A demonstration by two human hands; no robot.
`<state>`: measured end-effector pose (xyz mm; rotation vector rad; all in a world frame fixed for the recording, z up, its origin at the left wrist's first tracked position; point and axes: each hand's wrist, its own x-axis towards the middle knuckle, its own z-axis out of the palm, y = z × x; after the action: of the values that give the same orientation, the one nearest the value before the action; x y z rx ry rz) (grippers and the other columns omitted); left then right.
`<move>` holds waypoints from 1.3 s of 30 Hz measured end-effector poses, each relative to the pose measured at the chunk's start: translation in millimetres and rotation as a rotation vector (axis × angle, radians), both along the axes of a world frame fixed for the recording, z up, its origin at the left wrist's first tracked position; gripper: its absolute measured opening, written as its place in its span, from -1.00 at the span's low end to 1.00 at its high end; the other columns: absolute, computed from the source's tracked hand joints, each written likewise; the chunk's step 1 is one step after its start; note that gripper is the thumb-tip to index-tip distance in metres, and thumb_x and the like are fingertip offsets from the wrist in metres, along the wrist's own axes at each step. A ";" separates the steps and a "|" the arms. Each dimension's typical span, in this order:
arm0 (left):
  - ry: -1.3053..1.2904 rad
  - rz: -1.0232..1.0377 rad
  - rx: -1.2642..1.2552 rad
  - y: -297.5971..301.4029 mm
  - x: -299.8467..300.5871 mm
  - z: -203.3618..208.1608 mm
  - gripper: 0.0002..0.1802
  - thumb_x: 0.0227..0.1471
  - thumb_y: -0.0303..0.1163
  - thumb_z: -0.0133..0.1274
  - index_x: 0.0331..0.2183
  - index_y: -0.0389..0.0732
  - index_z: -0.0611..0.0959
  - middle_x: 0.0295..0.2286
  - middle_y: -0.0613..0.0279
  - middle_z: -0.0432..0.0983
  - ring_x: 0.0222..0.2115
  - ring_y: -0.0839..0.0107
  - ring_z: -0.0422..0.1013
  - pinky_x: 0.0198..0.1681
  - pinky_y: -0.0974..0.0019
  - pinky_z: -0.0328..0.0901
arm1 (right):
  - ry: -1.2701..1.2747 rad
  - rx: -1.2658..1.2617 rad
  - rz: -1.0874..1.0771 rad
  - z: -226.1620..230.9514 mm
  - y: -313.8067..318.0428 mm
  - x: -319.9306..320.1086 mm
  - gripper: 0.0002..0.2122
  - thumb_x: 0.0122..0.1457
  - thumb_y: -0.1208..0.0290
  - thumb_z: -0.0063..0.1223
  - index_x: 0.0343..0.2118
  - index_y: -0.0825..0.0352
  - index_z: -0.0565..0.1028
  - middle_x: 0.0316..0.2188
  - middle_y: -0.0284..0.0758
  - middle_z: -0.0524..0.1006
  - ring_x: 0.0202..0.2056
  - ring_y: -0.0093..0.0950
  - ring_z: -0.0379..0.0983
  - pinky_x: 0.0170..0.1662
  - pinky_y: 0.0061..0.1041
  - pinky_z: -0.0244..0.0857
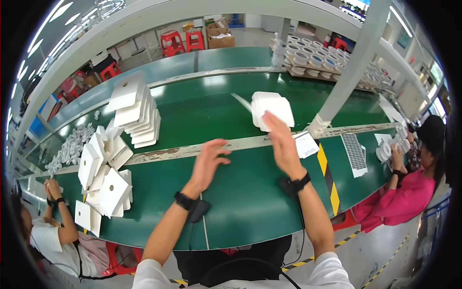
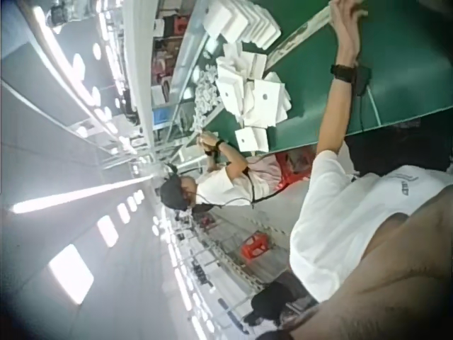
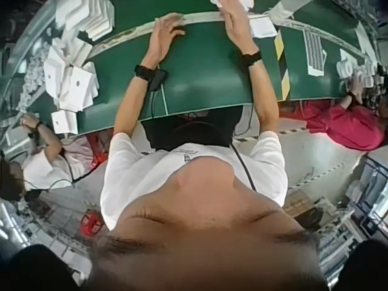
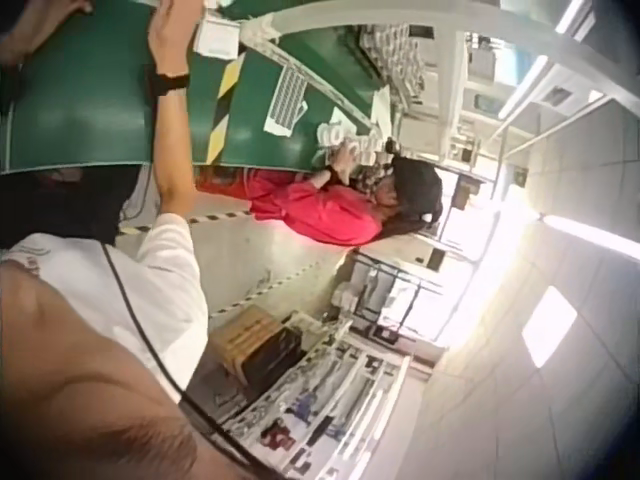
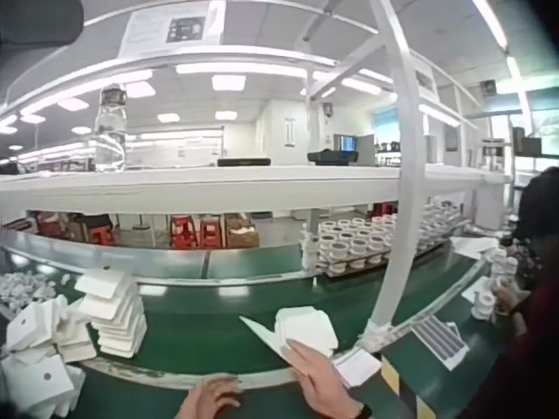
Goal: Packaging white electronic components into protective wraps and stacking them on a factory assembly line.
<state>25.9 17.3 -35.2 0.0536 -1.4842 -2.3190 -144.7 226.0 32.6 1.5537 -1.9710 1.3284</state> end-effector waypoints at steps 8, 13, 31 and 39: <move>0.058 -0.273 0.244 23.5 -23.1 18.8 -0.01 0.23 0.41 -0.25 0.37 -0.15 0.14 0.25 -0.06 0.26 0.20 0.07 0.32 0.27 -0.01 0.24 | -0.266 0.229 0.340 -2.4 -17.4 66.2 -0.46 0.23 0.41 0.09 0.30 0.31 0.33 0.31 -0.15 0.31 0.29 -0.18 0.26 0.34 -0.31 0.09; -0.083 -0.545 0.225 22.0 -4.4 13.9 0.03 0.19 0.46 -0.24 0.35 -0.16 0.16 0.22 -0.01 0.30 0.10 0.06 0.43 0.19 0.01 0.32 | -0.494 0.169 0.281 -3.3 -4.6 39.8 -0.42 0.15 0.46 0.12 0.29 0.27 0.34 0.24 -0.21 0.37 0.19 -0.29 0.32 0.28 -0.35 0.14; -0.177 -0.719 0.157 25.6 -5.2 23.6 0.22 0.04 0.58 -0.14 0.39 -0.15 0.04 0.19 -0.05 0.33 0.10 0.09 0.43 0.06 0.09 0.43 | -0.112 0.212 0.075 -4.2 -9.7 42.5 -0.52 0.13 0.46 0.19 0.16 0.28 0.43 -0.03 -0.27 0.47 -0.05 -0.37 0.40 -0.16 -0.48 0.42; -0.018 -0.660 0.112 37.3 -15.9 9.2 0.34 -0.02 0.13 0.34 0.44 -0.06 -0.21 0.16 0.13 0.27 0.09 0.26 0.37 0.15 0.24 0.27 | -0.888 0.102 0.240 -16.7 16.2 43.1 -0.60 0.18 0.37 0.21 0.03 0.45 0.44 -0.20 -0.31 0.52 -0.19 -0.48 0.41 -0.15 -0.48 0.31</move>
<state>10.0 54.7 -26.1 -0.4519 -1.5418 -2.9106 -101.5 242.2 15.9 1.3914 -2.3854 2.3491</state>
